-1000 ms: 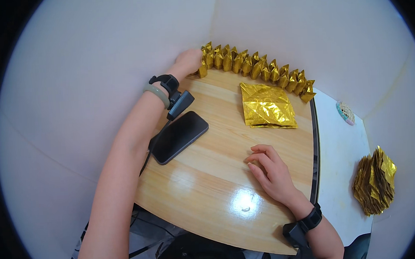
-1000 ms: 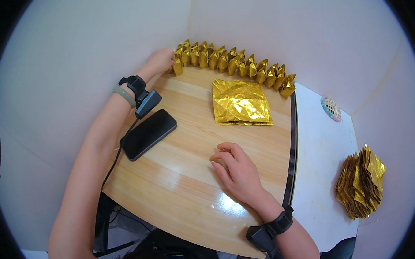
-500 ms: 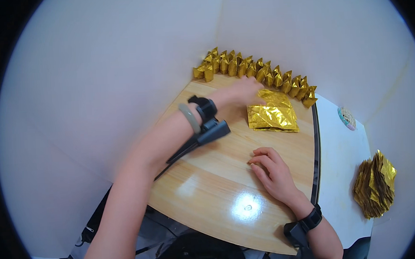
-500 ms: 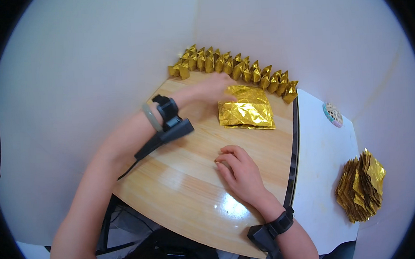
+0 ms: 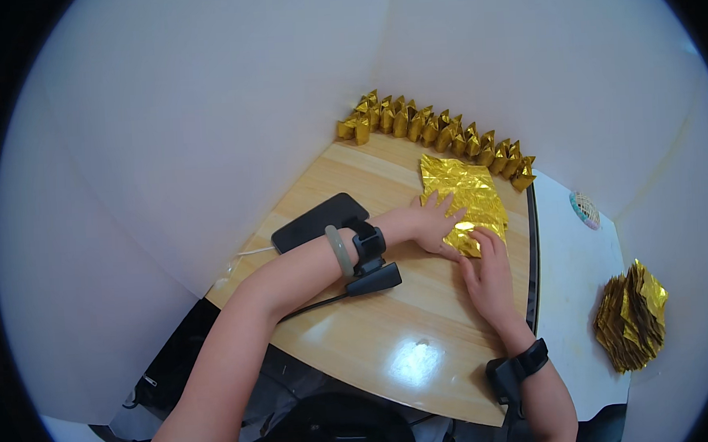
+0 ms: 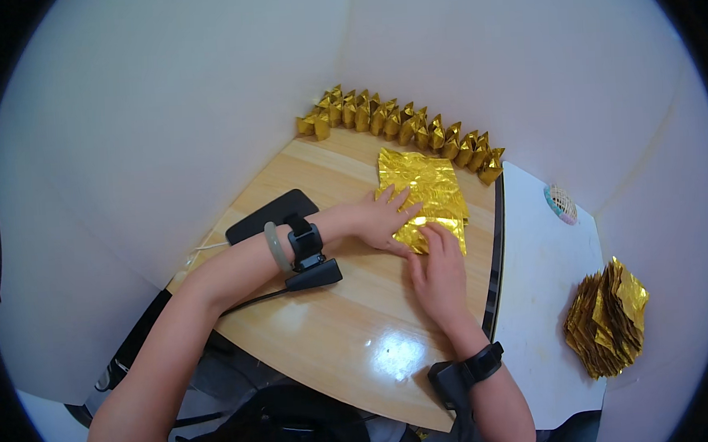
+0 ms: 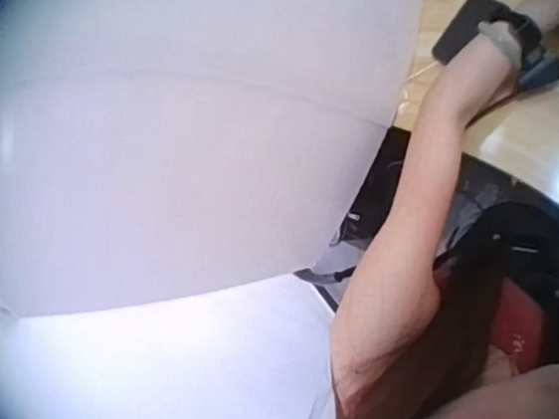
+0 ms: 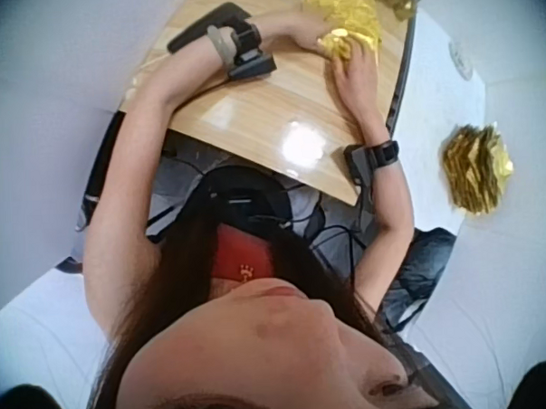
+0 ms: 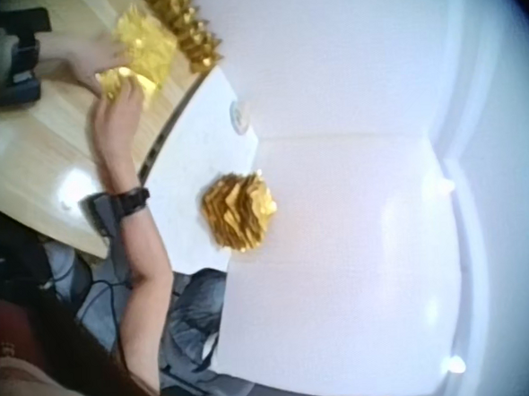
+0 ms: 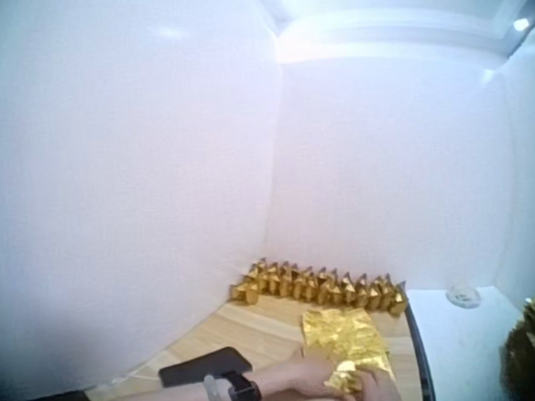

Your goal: Folding gold squares of paper into boat-shaped origami ingots.

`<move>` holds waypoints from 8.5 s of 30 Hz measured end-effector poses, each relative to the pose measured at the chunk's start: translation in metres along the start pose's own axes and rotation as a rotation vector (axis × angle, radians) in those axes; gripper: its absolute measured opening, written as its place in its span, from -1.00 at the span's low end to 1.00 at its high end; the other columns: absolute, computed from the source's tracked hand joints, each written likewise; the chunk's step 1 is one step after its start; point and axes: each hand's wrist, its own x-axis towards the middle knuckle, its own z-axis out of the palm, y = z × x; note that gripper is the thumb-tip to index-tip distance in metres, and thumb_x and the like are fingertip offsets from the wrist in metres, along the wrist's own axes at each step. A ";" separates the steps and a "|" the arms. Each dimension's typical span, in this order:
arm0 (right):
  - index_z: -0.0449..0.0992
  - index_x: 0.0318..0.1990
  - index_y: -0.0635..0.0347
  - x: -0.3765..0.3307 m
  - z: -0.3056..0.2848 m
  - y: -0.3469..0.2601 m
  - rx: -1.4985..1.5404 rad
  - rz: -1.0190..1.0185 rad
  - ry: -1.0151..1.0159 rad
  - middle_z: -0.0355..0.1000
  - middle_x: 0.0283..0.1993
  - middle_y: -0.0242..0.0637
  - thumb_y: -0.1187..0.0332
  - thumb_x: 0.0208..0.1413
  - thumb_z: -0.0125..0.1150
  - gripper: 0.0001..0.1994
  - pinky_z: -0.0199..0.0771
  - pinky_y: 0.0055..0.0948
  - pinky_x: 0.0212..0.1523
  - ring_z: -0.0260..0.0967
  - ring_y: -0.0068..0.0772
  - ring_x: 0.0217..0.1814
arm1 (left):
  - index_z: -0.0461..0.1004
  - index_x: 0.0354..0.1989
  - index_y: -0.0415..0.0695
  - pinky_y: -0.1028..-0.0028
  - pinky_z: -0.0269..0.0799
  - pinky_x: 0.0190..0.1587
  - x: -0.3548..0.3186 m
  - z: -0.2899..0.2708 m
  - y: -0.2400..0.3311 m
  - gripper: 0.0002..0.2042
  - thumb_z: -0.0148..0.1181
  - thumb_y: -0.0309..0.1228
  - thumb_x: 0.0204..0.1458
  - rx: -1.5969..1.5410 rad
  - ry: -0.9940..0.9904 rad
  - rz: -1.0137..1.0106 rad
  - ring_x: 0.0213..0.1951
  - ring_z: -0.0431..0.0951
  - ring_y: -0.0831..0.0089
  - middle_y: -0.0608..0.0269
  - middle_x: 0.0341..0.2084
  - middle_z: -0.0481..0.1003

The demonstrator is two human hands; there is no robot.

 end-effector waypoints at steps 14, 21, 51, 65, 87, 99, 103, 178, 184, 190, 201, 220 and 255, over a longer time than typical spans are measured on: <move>0.41 0.01 0.26 0.000 -0.016 0.002 -0.124 0.107 -0.308 0.34 0.10 -0.05 0.08 0.05 0.17 -0.52 0.33 -0.30 0.08 0.31 -0.08 0.11 | 0.15 0.22 -0.21 0.19 0.10 0.21 -0.051 0.017 0.000 -0.29 0.08 0.06 0.01 -0.129 0.186 0.322 0.23 0.09 -0.09 -0.29 0.20 0.06; 0.46 -0.04 0.19 -0.003 -0.015 0.016 0.134 0.172 -0.289 0.43 0.00 -0.16 0.25 0.03 0.19 -0.66 0.40 -0.36 -0.04 0.41 -0.15 -0.03 | 0.45 -0.05 -0.11 0.29 0.37 -0.08 -0.059 0.015 -0.007 -0.69 0.03 -0.23 0.10 -0.419 0.297 0.164 -0.12 0.47 0.14 0.08 -0.14 0.47; 0.47 -0.22 0.31 0.007 -0.025 0.017 0.231 0.166 0.106 0.48 -0.30 -0.21 0.45 0.10 0.11 -0.86 0.37 -0.44 -0.12 0.42 -0.31 -0.22 | 0.28 0.14 -0.11 0.28 0.08 0.23 -0.058 0.012 -0.001 -0.38 0.19 -0.27 -0.21 -0.564 0.673 0.231 0.19 0.17 0.13 0.02 0.11 0.27; 0.17 0.12 0.27 0.015 -0.033 0.006 0.668 0.340 0.289 0.26 0.07 -0.18 0.50 0.07 0.16 -0.54 0.36 -0.51 -0.04 0.32 -0.47 -0.04 | 0.50 -0.48 -0.27 0.64 0.24 -0.52 -0.039 0.011 -0.009 -0.66 0.08 -0.19 0.08 -1.541 0.530 0.166 -0.63 0.34 0.69 0.46 -0.68 0.39; 0.39 0.03 0.25 0.005 -0.026 0.019 0.816 0.525 -0.280 0.46 -0.14 -0.29 0.27 0.09 0.19 -0.62 0.33 -0.59 -0.08 0.39 -0.58 -0.15 | 0.37 -0.37 -0.13 0.30 0.36 -0.17 -0.076 0.003 0.020 -0.78 0.26 -0.36 -0.13 -0.575 0.433 0.276 -0.09 0.37 0.23 0.21 -0.29 0.37; 0.38 0.06 0.11 0.010 -0.041 0.008 0.427 0.189 -0.700 0.25 0.17 -0.24 0.22 -0.27 0.44 -0.36 0.14 -0.35 0.18 0.18 -0.29 0.18 | 0.50 -0.21 -0.12 0.31 0.26 0.02 -0.063 0.022 0.007 -0.67 0.26 -0.20 -0.12 -0.168 0.482 0.321 -0.03 0.30 0.18 0.14 -0.18 0.38; 0.25 0.19 0.13 0.013 -0.039 -0.015 0.367 -0.056 -0.796 0.05 0.30 -0.22 0.24 -0.32 0.45 -0.21 -0.09 -0.29 0.34 -0.10 -0.20 0.36 | 0.51 -0.20 -0.06 0.31 0.26 0.02 -0.059 0.028 -0.003 -0.67 0.24 -0.17 -0.11 -0.171 0.519 0.143 -0.02 0.29 0.20 0.17 -0.22 0.38; 0.42 0.00 0.24 0.006 -0.048 0.025 0.285 0.150 -0.522 0.38 0.07 -0.18 0.53 -0.19 0.15 -0.54 0.21 -0.40 0.18 0.28 -0.27 0.14 | 0.22 0.23 -0.02 0.36 -0.21 0.34 -0.057 0.004 -0.020 -0.53 0.02 -0.26 0.13 -0.511 -0.219 0.501 0.36 -0.16 0.25 0.14 0.33 -0.05; 0.48 -0.11 0.30 0.009 -0.043 0.017 0.356 0.268 -0.467 0.51 -0.19 -0.22 0.50 0.00 0.18 -0.74 0.35 -0.53 0.00 0.42 -0.46 -0.10 | 0.15 0.26 -0.07 0.32 -0.21 0.34 -0.063 -0.002 -0.021 -0.48 0.01 -0.20 0.13 -0.524 -0.286 0.512 0.37 -0.17 0.24 0.15 0.33 -0.06; 0.49 -0.11 0.27 0.002 -0.028 0.023 0.329 0.271 -0.327 0.38 -0.43 -0.32 0.46 0.02 0.21 -0.75 0.33 -0.57 -0.29 0.29 -0.59 -0.36 | -0.26 0.36 -0.10 -0.02 -0.19 0.29 -0.076 0.009 0.022 -0.17 0.02 0.03 0.06 -0.218 -0.134 0.378 0.36 -0.19 0.15 0.04 0.34 -0.13; 0.32 0.09 0.19 -0.001 -0.014 0.020 0.181 0.272 -0.332 0.24 -0.45 -0.30 0.38 -0.02 0.27 -0.53 0.29 -0.47 -0.37 0.21 -0.45 -0.44 | -0.21 0.33 -0.24 -0.10 -0.14 0.26 -0.086 0.010 0.043 -0.13 -0.10 0.18 0.05 -0.040 -0.108 0.351 0.35 -0.23 -0.03 -0.20 0.31 -0.24; 0.47 -0.33 0.23 0.009 -0.037 0.000 0.499 0.457 -0.647 0.30 -0.56 -0.59 0.44 -0.11 0.36 -0.81 0.18 -0.72 -0.51 0.15 -0.81 -0.53 | 0.60 -0.23 0.08 0.23 0.14 0.16 -0.063 0.002 -0.003 -0.79 0.20 -0.28 -0.08 -0.338 0.092 0.473 0.18 0.21 0.10 0.10 0.16 0.26; 0.47 -0.16 0.22 0.005 -0.032 0.013 0.226 0.224 -0.428 0.40 -0.25 -0.26 0.36 -0.10 0.35 -0.68 0.38 -0.49 -0.20 0.35 -0.40 -0.23 | 0.44 -0.23 0.06 0.12 -0.05 0.22 -0.063 0.011 0.001 -0.71 0.27 -0.22 -0.15 -0.346 0.077 0.343 0.26 0.00 0.01 0.01 0.22 0.12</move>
